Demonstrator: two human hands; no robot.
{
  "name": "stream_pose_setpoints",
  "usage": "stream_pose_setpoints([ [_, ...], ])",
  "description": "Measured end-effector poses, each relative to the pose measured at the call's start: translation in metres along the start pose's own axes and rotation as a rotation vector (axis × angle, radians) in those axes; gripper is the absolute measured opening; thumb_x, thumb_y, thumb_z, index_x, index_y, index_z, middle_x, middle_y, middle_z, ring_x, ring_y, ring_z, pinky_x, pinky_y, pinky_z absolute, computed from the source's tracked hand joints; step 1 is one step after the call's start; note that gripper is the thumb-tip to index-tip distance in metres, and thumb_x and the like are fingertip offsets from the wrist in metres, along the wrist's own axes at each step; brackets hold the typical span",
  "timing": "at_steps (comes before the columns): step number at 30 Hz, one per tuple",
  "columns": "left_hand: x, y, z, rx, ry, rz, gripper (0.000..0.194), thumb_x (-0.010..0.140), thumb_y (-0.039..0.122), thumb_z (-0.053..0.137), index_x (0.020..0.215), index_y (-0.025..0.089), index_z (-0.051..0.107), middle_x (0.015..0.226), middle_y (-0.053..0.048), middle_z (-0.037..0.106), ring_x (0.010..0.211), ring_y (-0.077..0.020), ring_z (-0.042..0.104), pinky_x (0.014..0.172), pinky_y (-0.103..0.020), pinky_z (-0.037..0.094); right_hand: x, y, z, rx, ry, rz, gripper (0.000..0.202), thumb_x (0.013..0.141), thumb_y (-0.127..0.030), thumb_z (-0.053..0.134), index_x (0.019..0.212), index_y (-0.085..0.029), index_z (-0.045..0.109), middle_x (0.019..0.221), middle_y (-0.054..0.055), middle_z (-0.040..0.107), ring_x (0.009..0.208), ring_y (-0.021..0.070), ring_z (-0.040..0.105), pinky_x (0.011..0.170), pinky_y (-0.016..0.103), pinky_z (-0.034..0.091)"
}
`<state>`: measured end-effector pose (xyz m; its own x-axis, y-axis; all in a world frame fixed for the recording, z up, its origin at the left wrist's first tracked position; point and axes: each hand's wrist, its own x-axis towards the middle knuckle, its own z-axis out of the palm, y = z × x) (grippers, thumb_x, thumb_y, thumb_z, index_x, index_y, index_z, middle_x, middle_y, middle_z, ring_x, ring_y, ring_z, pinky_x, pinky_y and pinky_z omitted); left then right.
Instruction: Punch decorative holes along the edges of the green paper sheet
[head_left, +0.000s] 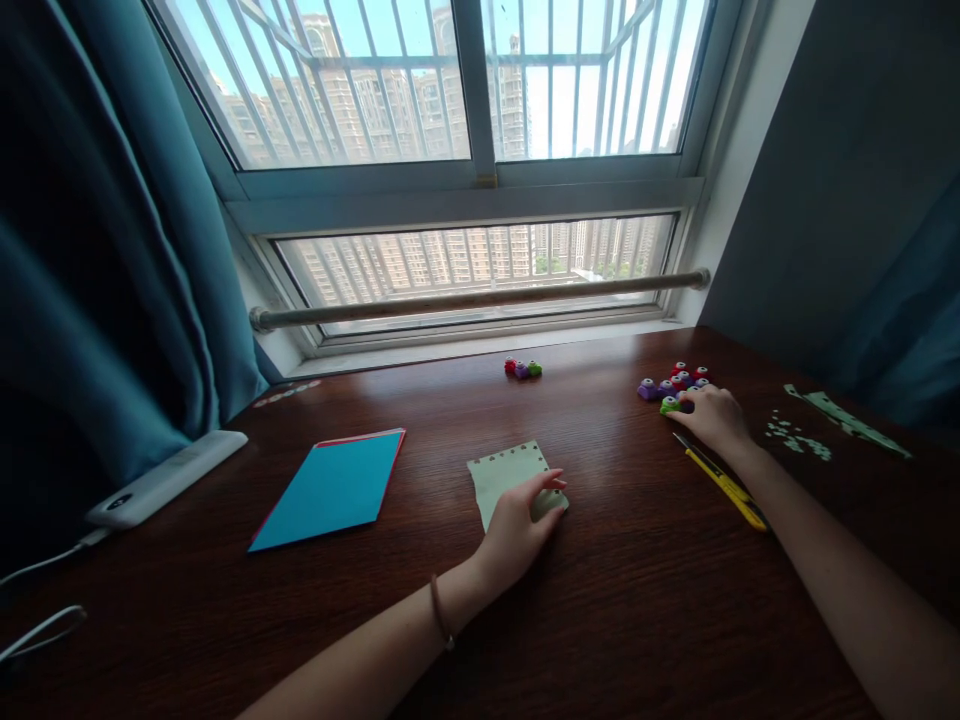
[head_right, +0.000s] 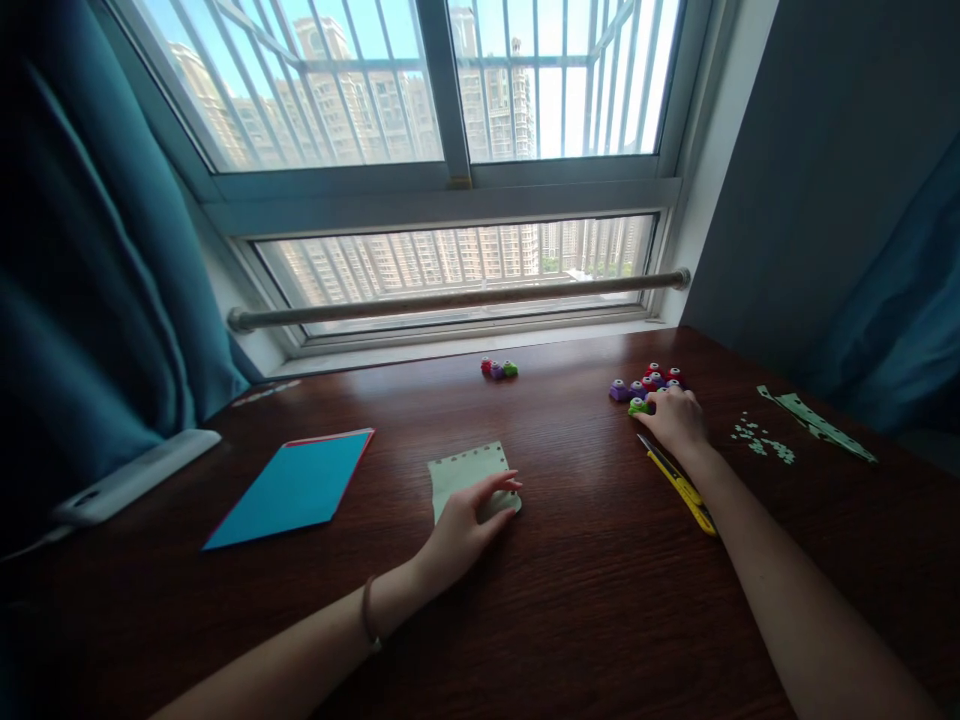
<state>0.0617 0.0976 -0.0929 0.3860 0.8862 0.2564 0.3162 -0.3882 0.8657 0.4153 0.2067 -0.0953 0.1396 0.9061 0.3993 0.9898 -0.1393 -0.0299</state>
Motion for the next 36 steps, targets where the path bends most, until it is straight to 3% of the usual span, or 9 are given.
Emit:
stream_pose_setpoints([
  [6, -0.008, 0.002, 0.005, 0.284, -0.109, 0.2, 0.036, 0.081, 0.014, 0.048, 0.117, 0.019, 0.05, 0.113, -0.007, 0.058, 0.104, -0.0203, 0.053, 0.094, -0.036, 0.04, -0.002, -0.006, -0.001, -0.04, -0.071, 0.013, 0.032, 0.072, -0.047, 0.059, 0.081, -0.018, 0.067, 0.083, 0.01, 0.058, 0.074, 0.0229, 0.052, 0.062, 0.029, 0.037],
  [10, -0.012, 0.005, 0.008, 0.48, -0.192, 0.399, 0.035, 0.086, 0.013, 0.038, 0.12, 0.014, 0.045, 0.115, -0.01, 0.056, 0.113, -0.0212, 0.046, 0.1, -0.04, 0.034, -0.002, -0.008, -0.007, -0.076, -0.002, 0.027, 0.035, 0.071, -0.047, 0.06, 0.085, -0.015, 0.065, 0.085, 0.012, 0.058, 0.077, 0.0249, 0.053, 0.063, 0.03, 0.037],
  [14, -0.014, 0.008, 0.008, 0.56, -0.215, 0.499, 0.036, 0.087, 0.01, 0.034, 0.121, 0.014, 0.044, 0.114, -0.011, 0.057, 0.114, -0.0216, 0.046, 0.099, -0.04, 0.036, -0.004, -0.019, -0.021, 0.049, 0.076, 0.039, 0.035, 0.073, -0.048, 0.059, 0.085, -0.015, 0.062, 0.084, 0.01, 0.059, 0.075, 0.0231, 0.054, 0.061, 0.029, 0.037],
  [19, -0.015, 0.01, 0.008, 0.58, -0.205, 0.532, 0.035, 0.086, 0.011, 0.036, 0.12, 0.015, 0.044, 0.112, -0.01, 0.058, 0.111, -0.0222, 0.048, 0.096, -0.04, 0.039, -0.007, -0.073, -0.027, 0.338, -0.001, -0.164, 0.019, 0.079, -0.035, 0.054, 0.08, -0.017, 0.06, 0.081, 0.006, 0.059, 0.072, 0.0185, 0.055, 0.064, 0.027, 0.04],
  [21, -0.015, 0.01, 0.008, 0.594, -0.217, 0.537, 0.033, 0.087, 0.011, 0.036, 0.118, 0.015, 0.045, 0.11, -0.01, 0.059, 0.11, -0.0222, 0.049, 0.095, -0.04, 0.039, -0.003, -0.102, -0.022, 0.396, -0.058, -0.309, 0.015, 0.081, -0.027, 0.053, 0.088, -0.015, 0.059, 0.09, 0.008, 0.059, 0.08, 0.0196, 0.056, 0.071, 0.028, 0.042],
  [24, -0.015, 0.011, 0.007, 0.621, -0.232, 0.541, 0.031, 0.087, 0.011, 0.035, 0.116, 0.013, 0.047, 0.106, -0.01, 0.06, 0.109, -0.022, 0.05, 0.095, -0.039, 0.04, 0.015, -0.145, -0.007, 0.414, -0.107, -0.448, 0.03, 0.08, -0.016, 0.05, 0.109, -0.011, 0.053, 0.109, 0.013, 0.054, 0.1, 0.0226, 0.05, 0.085, 0.031, 0.039],
  [31, -0.016, 0.009, 0.007, 0.643, -0.233, 0.581, 0.029, 0.087, 0.011, 0.034, 0.113, 0.013, 0.047, 0.102, -0.009, 0.061, 0.108, -0.0203, 0.05, 0.095, -0.035, 0.039, 0.088, -0.21, 0.039, 0.421, -0.167, -0.467, 0.056, 0.079, -0.01, 0.048, 0.132, -0.011, 0.031, 0.13, 0.014, 0.04, 0.12, 0.0235, 0.036, 0.098, 0.033, 0.03],
  [36, -0.016, 0.01, 0.005, 0.636, -0.271, 0.592, 0.029, 0.086, 0.011, 0.037, 0.113, 0.012, 0.047, 0.104, -0.009, 0.061, 0.108, -0.0199, 0.049, 0.096, -0.032, 0.037, 0.114, -0.231, 0.056, 0.437, -0.2, -0.428, 0.055, 0.077, -0.013, 0.054, 0.129, -0.011, 0.036, 0.121, 0.014, 0.048, 0.116, 0.0235, 0.038, 0.096, 0.034, 0.031],
])
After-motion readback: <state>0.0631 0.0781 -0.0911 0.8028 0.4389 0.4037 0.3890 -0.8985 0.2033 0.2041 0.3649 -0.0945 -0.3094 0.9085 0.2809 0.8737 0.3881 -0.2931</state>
